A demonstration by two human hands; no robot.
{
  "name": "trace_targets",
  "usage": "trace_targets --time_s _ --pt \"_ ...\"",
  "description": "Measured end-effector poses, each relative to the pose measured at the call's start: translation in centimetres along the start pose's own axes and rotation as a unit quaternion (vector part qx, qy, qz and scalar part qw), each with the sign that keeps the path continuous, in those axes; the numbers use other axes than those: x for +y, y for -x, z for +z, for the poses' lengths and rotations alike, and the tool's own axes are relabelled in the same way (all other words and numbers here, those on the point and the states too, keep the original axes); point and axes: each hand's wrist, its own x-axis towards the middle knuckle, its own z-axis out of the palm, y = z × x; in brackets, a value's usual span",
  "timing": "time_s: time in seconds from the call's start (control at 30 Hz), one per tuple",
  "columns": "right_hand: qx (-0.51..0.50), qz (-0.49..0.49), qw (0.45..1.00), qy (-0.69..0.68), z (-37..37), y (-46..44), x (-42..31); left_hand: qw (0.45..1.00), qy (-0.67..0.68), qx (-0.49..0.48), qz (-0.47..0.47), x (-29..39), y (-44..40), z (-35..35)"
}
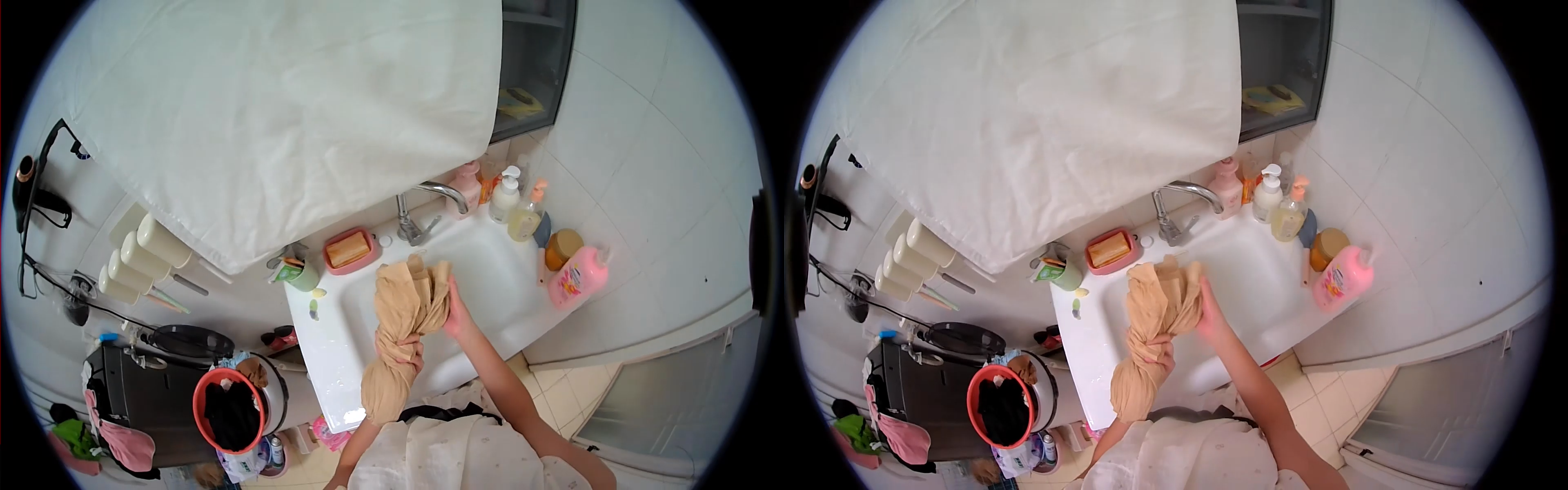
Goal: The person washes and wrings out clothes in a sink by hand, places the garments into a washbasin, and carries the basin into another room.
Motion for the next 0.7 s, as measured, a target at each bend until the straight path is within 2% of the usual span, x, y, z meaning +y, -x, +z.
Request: trace_targets --time_s 0.07,0.17,0.23,0.33,0.4,0.47,0.5,0.53,0.57,0.6,0.67,0.7 --pt "0.028 -0.01 0.99 0.138 -0.4 -0.8 0.0 1.0 -0.002 0.004 -0.005 0.0 -0.3 -0.3" --pt "0.066 -0.011 0.99 0.125 0.0 -1.0 0.2 0.999 -0.009 0.029 -0.044 0.6 -0.5 -0.6" --pt "0.061 0.003 0.992 0.108 0.6 -0.8 0.2 0.986 -0.163 0.007 -0.039 0.6 -0.8 -0.9" --pt "0.07 0.006 0.993 0.097 0.5 -1.3 0.2 0.98 -0.194 -0.028 -0.042 0.4 -1.2 -1.2" --pt "0.083 -0.002 0.991 0.102 0.4 -1.6 0.3 0.982 -0.186 -0.012 -0.029 0.1 -1.1 -1.2" --pt "0.13 -0.077 0.974 0.169 0.5 -1.8 0.5 0.984 -0.177 0.005 -0.015 0.6 -1.0 -1.4" --pt "0.129 -0.077 0.974 0.17 0.3 -2.0 0.6 0.985 -0.164 0.015 -0.055 1.4 -1.1 -1.5" --pt "0.157 -0.096 0.955 0.233 0.1 -2.1 0.6 0.984 -0.151 0.026 -0.094 1.9 -1.2 -1.7" --pt "0.184 -0.113 0.931 0.294 -0.2 -2.3 0.7 0.984 -0.151 0.026 -0.094 2.3 -1.2 -2.2" --pt "0.185 -0.114 0.931 0.294 -0.8 -2.5 0.9 0.984 -0.145 0.032 -0.095 2.3 -1.2 -2.3" --pt "0.182 -0.157 0.822 0.516 -2.0 -2.8 0.9 0.985 -0.141 0.036 -0.098 2.4 -1.5 -2.6" --pt "0.182 -0.16 0.821 0.517 -2.0 -2.7 0.7 0.984 -0.129 0.041 -0.114 2.3 -1.6 -2.7"
